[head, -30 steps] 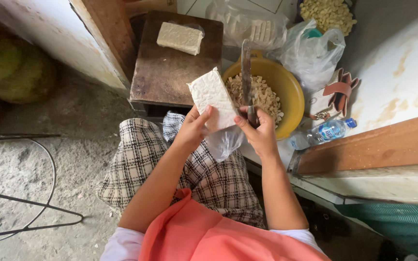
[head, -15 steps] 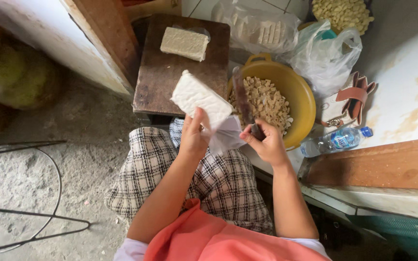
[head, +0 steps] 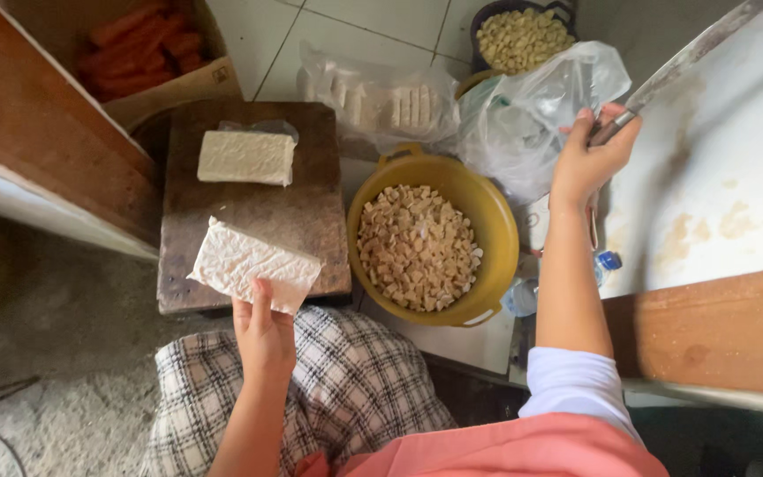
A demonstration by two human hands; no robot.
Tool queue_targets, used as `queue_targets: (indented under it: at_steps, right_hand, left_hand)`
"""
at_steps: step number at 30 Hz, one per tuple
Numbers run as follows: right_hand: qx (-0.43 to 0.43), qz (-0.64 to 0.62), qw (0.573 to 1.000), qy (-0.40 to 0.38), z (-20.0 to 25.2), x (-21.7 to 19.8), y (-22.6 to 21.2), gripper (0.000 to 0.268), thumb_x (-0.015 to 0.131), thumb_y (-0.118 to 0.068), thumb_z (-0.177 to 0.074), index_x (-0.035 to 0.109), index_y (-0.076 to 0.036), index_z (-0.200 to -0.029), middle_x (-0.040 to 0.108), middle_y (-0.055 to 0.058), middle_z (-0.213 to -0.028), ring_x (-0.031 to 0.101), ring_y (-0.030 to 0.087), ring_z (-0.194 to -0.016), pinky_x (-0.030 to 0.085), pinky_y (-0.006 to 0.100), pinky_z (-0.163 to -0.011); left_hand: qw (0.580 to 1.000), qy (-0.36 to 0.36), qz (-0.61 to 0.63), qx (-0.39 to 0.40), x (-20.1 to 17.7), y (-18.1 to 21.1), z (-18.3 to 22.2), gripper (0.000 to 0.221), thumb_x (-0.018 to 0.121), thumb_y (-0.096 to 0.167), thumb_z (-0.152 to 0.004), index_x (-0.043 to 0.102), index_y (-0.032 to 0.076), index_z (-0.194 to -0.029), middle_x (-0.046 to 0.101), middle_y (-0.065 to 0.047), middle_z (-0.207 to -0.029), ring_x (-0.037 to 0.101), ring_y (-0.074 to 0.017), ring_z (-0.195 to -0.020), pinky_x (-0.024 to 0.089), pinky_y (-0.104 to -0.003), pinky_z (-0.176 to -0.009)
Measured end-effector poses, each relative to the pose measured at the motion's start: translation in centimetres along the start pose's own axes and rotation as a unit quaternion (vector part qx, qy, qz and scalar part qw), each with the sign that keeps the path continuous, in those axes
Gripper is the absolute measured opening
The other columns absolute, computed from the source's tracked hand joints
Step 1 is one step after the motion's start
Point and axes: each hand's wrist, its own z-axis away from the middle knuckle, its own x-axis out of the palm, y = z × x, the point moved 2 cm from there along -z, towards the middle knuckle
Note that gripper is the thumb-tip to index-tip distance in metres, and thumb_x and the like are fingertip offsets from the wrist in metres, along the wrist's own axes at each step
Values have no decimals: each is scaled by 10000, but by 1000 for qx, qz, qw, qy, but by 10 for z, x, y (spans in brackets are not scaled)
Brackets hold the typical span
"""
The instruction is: The person sits on the floor and uses a knife to cut a white rectangular food block into small cubes on a wooden board. The cut pieces are placed into a yellow bowl. The person unwraps a new block from plastic and continues cutting.
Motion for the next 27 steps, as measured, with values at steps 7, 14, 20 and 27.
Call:
queue_targets:
  at_steps: [7,14,20,27]
  right_hand:
    - [-63,254,964,-55,8,49,122,167,724,-38,-891,675,16,-1041,660,140,-781,662,236,-640,519,376,-611]
    - [133,414,879,-194,67,23,201,349,766,-331,-913,700,-3,-813,690,222,-789,665,433,-780,533,505,-729]
    - [54,520,839,-151,62,9,219,193,772,-221,-780,736,-39,-835,716,216,-889,688,416,-854,552,505,-743]
    - [117,358,907,-188,59,0,207,234,747,-247,-835,699,-25,-894,722,195,-849,701,400,-809,549,475,-737]
  left_hand:
    - [999,23,-40,-2,0,-10,-13,531,580,175,-1042,409,107,-1540,574,-62,-1386,603,-188,-1217,531,-421,-1026]
    - [997,44,-56,-12,-1,-12,-15,504,575,170,-1030,440,113,-1512,580,-64,-1395,612,-207,-1227,536,-442,-1030]
    - [998,32,-45,-9,0,-16,-14,497,576,149,-1035,445,101,-1512,578,-65,-1400,613,-208,-1226,537,-453,-1032]
    - [997,47,-63,-29,-2,-16,-11,519,563,168,-1032,422,125,-1530,581,-62,-1386,609,-188,-1236,539,-430,-1041]
